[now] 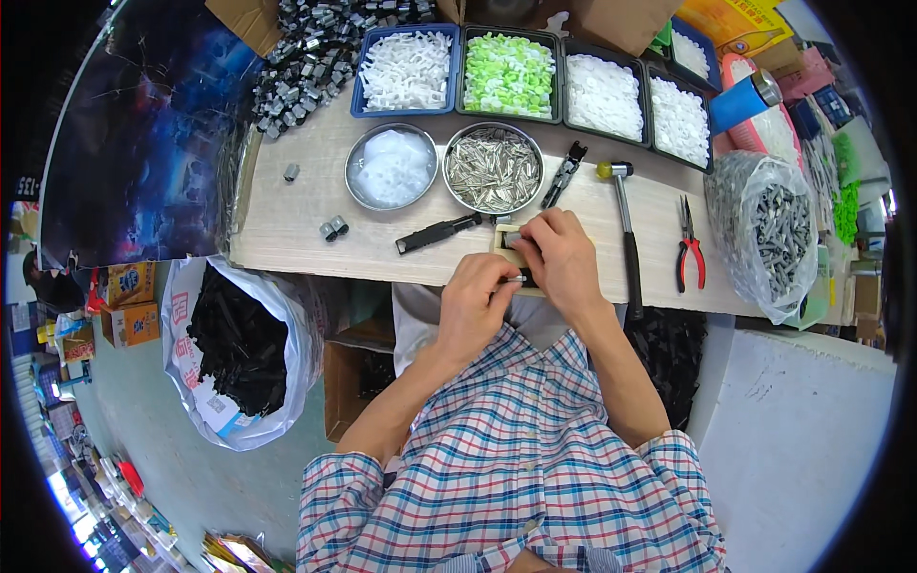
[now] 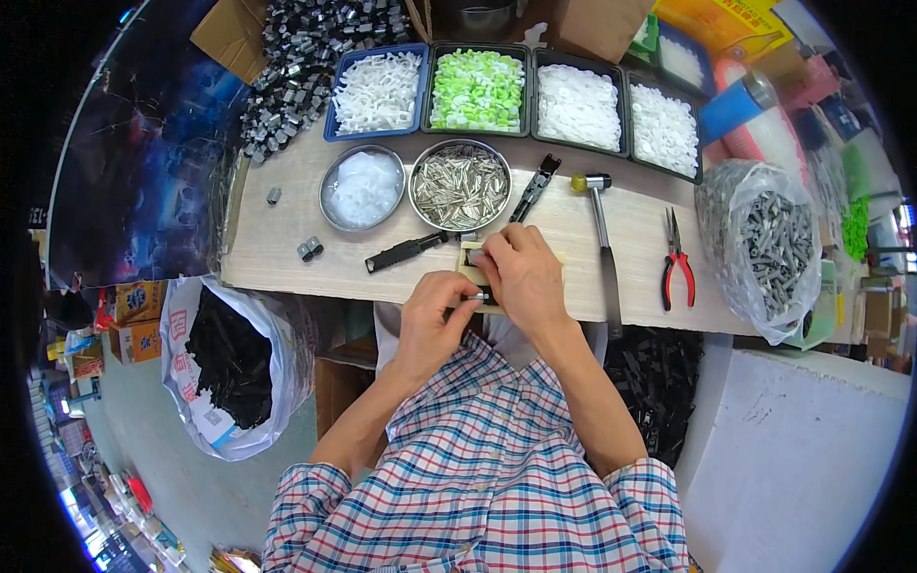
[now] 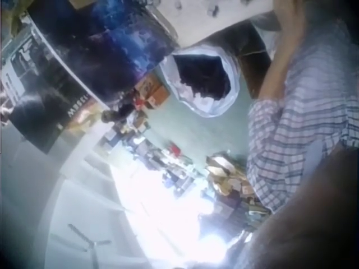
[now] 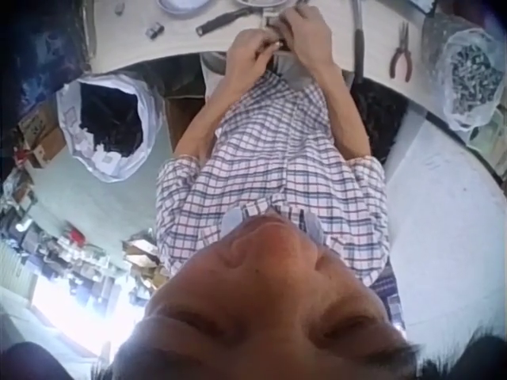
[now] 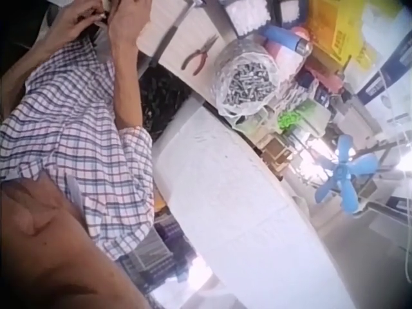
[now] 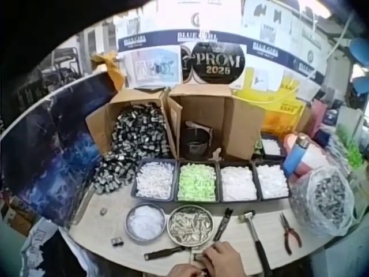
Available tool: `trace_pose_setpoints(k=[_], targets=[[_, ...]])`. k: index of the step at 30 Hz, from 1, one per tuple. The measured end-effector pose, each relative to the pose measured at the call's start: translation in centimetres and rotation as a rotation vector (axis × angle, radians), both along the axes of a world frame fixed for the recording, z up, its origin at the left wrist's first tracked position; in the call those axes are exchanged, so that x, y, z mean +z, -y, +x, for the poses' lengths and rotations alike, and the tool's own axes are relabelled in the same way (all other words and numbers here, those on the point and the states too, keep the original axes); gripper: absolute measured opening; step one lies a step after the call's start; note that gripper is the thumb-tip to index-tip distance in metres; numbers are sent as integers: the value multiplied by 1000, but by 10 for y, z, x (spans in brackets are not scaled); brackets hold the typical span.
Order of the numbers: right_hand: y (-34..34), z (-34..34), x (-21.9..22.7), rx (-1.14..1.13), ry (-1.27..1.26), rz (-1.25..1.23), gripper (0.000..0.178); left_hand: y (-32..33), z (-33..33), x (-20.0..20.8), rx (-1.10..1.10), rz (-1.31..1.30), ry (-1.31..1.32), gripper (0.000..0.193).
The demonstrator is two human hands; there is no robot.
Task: Assemble small mechanical components using tools at a workbench.
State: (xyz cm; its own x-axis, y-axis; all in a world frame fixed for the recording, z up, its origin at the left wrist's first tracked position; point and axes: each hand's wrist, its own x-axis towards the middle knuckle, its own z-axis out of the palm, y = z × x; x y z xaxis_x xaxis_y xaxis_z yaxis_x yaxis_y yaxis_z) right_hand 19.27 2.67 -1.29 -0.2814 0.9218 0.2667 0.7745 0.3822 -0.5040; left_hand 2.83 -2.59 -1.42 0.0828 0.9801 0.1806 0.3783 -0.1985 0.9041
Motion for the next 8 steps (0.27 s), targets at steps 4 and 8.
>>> trace_pose_setpoints(k=[4,8], targets=[[-2,6,-2,90,-4,97,23,-5,0,-15,-53,197,-125,15],[-4,11,-10,262,28,109,36,-5,0,-13,-25,137,-164,15]])
